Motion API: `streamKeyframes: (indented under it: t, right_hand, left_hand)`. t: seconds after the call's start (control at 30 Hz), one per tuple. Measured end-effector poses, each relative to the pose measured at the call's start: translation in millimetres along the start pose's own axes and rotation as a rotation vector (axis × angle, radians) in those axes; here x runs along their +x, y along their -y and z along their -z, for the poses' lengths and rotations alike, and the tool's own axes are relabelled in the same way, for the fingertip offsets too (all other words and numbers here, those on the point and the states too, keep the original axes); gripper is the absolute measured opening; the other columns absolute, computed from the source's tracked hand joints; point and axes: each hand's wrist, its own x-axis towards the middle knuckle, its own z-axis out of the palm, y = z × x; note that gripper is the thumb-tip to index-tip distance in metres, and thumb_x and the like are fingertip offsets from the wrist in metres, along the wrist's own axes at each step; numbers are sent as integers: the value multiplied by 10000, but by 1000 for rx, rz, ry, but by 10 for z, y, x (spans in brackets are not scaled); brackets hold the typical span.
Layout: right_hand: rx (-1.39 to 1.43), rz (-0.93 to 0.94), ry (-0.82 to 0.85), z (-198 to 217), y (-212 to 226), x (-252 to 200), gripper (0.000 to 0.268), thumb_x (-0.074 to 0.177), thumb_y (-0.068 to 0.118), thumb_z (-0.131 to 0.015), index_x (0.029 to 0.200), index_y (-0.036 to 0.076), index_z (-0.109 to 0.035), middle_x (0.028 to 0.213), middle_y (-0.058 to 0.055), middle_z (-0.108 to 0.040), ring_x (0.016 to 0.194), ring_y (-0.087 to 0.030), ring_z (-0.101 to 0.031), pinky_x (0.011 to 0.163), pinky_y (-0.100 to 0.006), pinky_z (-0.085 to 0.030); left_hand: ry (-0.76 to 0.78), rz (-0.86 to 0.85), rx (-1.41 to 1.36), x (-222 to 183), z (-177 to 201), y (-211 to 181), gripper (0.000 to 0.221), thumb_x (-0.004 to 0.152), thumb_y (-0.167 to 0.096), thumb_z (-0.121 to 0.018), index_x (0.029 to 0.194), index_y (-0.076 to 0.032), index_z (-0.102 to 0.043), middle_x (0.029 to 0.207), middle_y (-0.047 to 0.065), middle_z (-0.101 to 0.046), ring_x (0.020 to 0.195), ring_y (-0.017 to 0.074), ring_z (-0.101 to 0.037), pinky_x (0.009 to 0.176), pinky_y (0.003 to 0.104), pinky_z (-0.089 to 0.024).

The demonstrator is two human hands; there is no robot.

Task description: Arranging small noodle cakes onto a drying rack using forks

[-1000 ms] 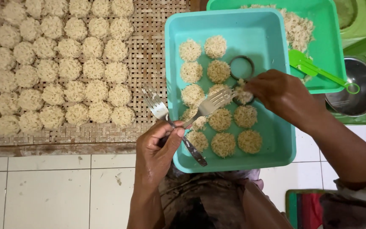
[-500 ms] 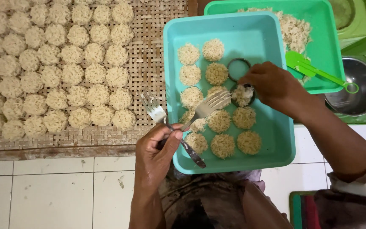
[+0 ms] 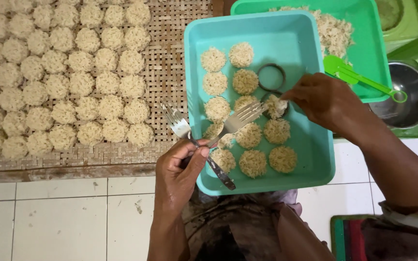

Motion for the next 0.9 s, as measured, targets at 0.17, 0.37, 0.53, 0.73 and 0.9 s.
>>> streamKeyframes:
  t: [0.17,0.37,0.53,0.73,0.9]
  right_hand:
    - [-16,-229,98,-168,25,-18,86,866,127,-761,945,103,-734,868,-38,-658,775,-262,-635,630,-406,-482]
    - [-87,-173,140,-215,28,-42,501,829,135,-769,1314,148,-645,1192,-90,-617,1008,-311,-628,780,-419,-554]
    - [1,-62,56,-180,125,8,504,847,176,-805,1319,77,-657,1190,-105,-594,964,-297,-630,776,-412,-525]
    - [192,216,44,-31,-124,49,331,860,87,-621,1139,-90,-639,1278,-182,-653,1170,-379,-580,947,-450,-492]
    - [-154,-417,-89,44,-1456,-275,65,993,-16,-797,1035,28,-772,957,-145,-705,684,-255,-598,652,-375,-489]
  left_hand:
    - [29,-39,-30,-21,-13,-65,214,926,-110,-672,1041,57,-739,686,0,-554,577,72,-415,527,213,-343]
    - [-3,0,-37,-36,7,-39,222,920,-96,-678,1061,65,-740,746,41,-647,614,83,-480,565,211,-384]
    - [44,-60,21,-13,-32,-90,240,918,-127,-674,1062,49,-750,702,32,-605,564,86,-443,509,225,-356]
    - [-11,30,12,23,-61,-44,195,902,-86,-682,994,77,-740,940,110,-748,696,118,-585,625,229,-473]
    - [19,54,2,87,-148,-77,234,903,-100,-678,1051,63,-758,753,65,-683,625,104,-526,580,237,-417]
